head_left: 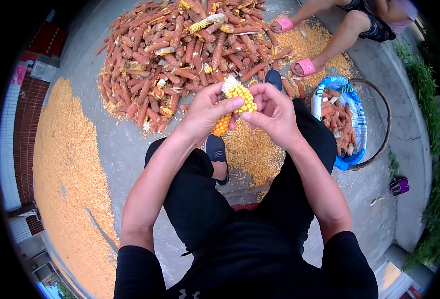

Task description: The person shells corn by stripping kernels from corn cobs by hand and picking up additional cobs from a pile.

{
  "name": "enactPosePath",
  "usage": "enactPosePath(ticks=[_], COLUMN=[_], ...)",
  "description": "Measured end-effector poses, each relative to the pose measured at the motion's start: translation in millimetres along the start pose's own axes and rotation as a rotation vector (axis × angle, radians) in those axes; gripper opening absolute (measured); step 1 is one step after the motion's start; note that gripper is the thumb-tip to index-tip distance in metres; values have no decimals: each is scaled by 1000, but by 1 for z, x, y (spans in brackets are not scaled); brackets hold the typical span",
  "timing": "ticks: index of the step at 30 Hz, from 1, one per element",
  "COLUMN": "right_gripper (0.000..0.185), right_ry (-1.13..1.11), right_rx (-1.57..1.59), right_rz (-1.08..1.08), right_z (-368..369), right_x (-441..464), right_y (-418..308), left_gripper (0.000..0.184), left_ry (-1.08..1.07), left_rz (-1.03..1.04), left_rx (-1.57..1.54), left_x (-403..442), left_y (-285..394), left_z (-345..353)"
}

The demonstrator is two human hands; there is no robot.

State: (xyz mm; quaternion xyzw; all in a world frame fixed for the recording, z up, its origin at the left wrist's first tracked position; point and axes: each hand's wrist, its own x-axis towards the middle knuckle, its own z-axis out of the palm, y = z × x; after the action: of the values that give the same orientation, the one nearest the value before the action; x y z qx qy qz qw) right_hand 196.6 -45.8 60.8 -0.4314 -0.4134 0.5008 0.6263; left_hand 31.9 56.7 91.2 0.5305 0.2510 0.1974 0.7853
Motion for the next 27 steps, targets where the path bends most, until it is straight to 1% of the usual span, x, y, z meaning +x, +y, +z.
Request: enactPosePath(ticks=[3,6,9,10,11,12,13,14,17,20,21,22,24,25,27], right_gripper=[36,36,41,42,42,42,42,43,41,36,36,36,36,35,34], right_ry=[-24,-17,54,87,78,69,60,56,52,151,131,111,103,99,93], right_rx=[96,-64,-206,-183,-83,18,119,219,153,-333,-367,-402,-448,-281,53], right_rz=[20,-65,-138,-196,-115,-33,47,42,55,-125,-174,-223,-311,-193,37], right_z=[2,8,18,21,19,15,12,10,2,4,4,2,-3,-8,-14], right_x=[-2,-5,-6,-4,-3,-3,-2,1,3,7,8,7,7,4,-2], right_y=[3,2,-1,6,6,6,5,11,16,12,12,11,15,15,11], left_gripper=[31,31,32,31,31,30,30,30,29,31,32,38,36,36,33], left_ry=[13,23,10,0,-10,-12,-17,-22,13,31,28,23,12,7,-21], left_rz=[62,118,104,83,62,102,97,92,81,26,1,-28,-95,-127,-100], left_rx=[-23,-20,-15,-37,-59,-70,-79,-87,-24,-10,-20,-5,-1,2,-3], left_x=[0,3,4,5,4,4,4,4,6,0,-1,-1,-1,-1,0], left_y=[-3,-8,-19,-17,-16,-15,-17,-19,-23,-11,-6,-7,-9,-10,-9], left_z=[4,9,12,14,15,16,14,13,10,13,13,12,8,6,5])
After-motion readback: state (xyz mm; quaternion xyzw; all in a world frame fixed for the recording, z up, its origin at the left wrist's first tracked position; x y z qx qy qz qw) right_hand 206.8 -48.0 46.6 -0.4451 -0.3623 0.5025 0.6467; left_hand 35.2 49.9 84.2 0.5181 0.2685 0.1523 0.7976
